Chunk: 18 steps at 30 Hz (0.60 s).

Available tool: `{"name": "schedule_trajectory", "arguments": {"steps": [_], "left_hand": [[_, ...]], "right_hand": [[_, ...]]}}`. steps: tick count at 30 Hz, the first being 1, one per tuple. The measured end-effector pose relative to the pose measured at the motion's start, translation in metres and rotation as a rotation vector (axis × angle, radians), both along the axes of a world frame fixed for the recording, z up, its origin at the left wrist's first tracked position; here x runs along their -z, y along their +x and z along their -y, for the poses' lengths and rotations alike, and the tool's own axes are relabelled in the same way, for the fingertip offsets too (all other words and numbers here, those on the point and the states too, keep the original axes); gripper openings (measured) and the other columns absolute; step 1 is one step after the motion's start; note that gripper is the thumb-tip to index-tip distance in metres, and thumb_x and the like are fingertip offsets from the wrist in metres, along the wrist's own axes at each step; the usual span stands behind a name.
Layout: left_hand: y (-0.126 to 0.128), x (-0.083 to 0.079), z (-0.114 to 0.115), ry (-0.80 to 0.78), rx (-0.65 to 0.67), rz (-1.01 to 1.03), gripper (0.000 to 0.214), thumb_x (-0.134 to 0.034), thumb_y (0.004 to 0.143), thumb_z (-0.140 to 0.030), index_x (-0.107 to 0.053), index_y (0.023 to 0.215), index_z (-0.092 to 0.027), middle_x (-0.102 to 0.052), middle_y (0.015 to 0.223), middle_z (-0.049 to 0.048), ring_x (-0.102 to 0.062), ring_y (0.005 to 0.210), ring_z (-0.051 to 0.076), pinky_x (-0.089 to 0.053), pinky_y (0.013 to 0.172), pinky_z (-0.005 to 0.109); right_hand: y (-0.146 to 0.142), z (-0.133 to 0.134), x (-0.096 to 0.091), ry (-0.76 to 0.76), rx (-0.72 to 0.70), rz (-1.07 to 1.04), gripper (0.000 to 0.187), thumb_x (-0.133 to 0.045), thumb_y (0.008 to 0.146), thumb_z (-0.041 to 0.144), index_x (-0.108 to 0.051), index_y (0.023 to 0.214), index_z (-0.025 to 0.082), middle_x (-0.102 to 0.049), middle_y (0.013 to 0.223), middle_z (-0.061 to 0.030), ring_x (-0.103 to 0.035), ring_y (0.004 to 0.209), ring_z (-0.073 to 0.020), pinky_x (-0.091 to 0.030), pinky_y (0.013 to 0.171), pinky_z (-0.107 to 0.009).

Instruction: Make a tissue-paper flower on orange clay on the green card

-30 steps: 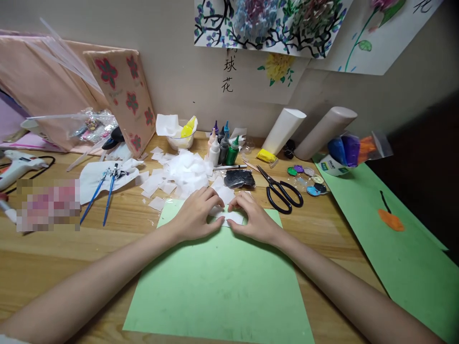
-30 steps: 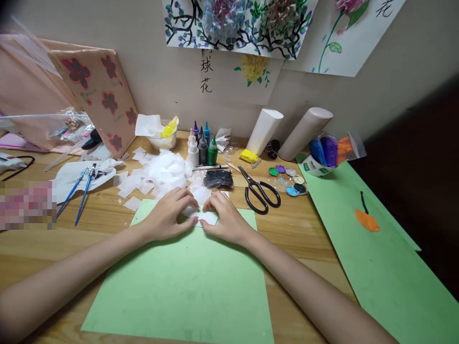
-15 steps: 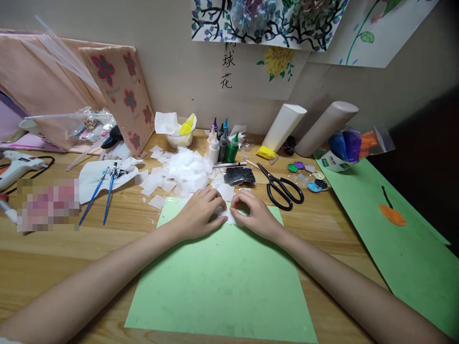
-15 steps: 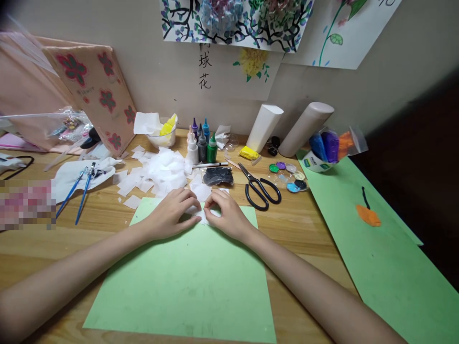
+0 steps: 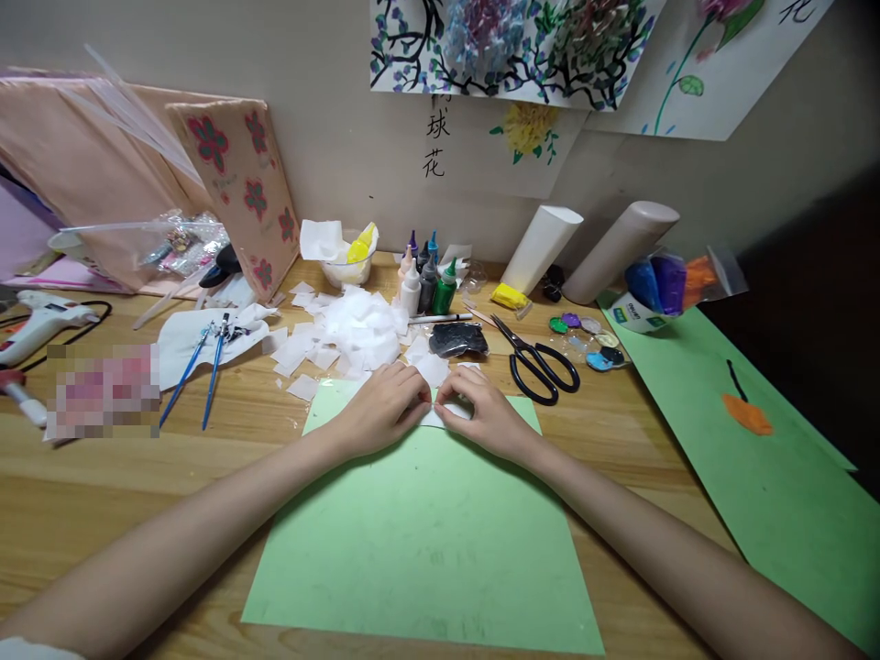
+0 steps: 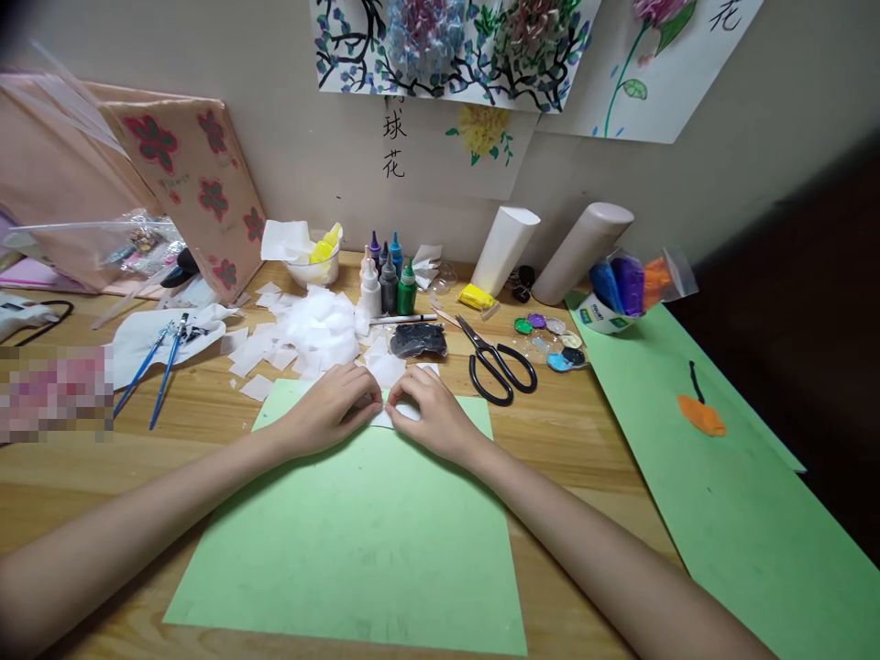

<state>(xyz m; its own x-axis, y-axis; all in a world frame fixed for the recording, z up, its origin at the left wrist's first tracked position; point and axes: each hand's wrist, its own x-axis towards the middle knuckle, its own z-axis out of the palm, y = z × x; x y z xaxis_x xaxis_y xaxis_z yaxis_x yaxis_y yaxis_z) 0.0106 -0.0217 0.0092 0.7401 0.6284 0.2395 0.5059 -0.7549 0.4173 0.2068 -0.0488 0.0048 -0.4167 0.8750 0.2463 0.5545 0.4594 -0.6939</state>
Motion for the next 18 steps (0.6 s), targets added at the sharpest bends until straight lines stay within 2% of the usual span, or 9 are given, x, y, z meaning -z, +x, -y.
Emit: {"name": "schedule_trajectory", "arguments": {"steps": [4, 9, 13, 18], "left_hand": [[-0.0005, -0.0013, 0.0012, -0.027, -0.035, 0.019, 0.012, -0.041, 0.093, -0.027, -0.048, 0.09, -0.017, -0.056, 0.087, 0.0032, -0.049, 0.082, 0.017, -0.037, 0.075, 0.032], [-0.0007, -0.0029, 0.0025, -0.02, -0.035, 0.029, 0.017, -0.044, 0.091, -0.032, -0.047, 0.1, -0.017, -0.056, 0.096, 0.0054, -0.048, 0.091, 0.02, -0.036, 0.08, 0.034], [-0.0005, -0.0015, 0.0012, 0.014, -0.026, 0.022, 0.014, -0.04, 0.094, -0.029, -0.048, 0.091, -0.017, -0.055, 0.09, 0.0036, -0.048, 0.087, 0.018, -0.035, 0.08, 0.033], [-0.0004, -0.0016, -0.0007, 0.006, -0.002, 0.027, 0.018, -0.035, 0.095, -0.026, -0.049, 0.087, -0.017, -0.055, 0.088, 0.0029, -0.049, 0.086, 0.016, -0.034, 0.081, 0.033]], "right_hand": [[0.001, -0.002, 0.0007, -0.016, 0.031, -0.052, 0.008, -0.054, 0.084, 0.016, -0.053, 0.077, 0.019, -0.055, 0.079, -0.0019, -0.051, 0.079, -0.0175, -0.038, 0.072, -0.03], [0.0028, -0.0015, 0.0038, -0.049, 0.115, -0.189, 0.008, -0.052, 0.087, 0.02, -0.054, 0.08, 0.018, -0.055, 0.079, -0.0022, -0.05, 0.076, -0.0164, -0.039, 0.07, -0.029], [0.0037, 0.0004, 0.0067, -0.077, 0.175, -0.314, 0.008, -0.05, 0.089, 0.025, -0.052, 0.083, 0.019, -0.054, 0.08, -0.0018, -0.051, 0.077, -0.0158, -0.04, 0.07, -0.028], [0.0028, 0.0006, 0.0034, -0.11, 0.11, -0.298, 0.011, -0.05, 0.089, 0.027, -0.055, 0.084, 0.018, -0.056, 0.081, -0.0026, -0.052, 0.076, -0.0159, -0.04, 0.069, -0.028]]}}
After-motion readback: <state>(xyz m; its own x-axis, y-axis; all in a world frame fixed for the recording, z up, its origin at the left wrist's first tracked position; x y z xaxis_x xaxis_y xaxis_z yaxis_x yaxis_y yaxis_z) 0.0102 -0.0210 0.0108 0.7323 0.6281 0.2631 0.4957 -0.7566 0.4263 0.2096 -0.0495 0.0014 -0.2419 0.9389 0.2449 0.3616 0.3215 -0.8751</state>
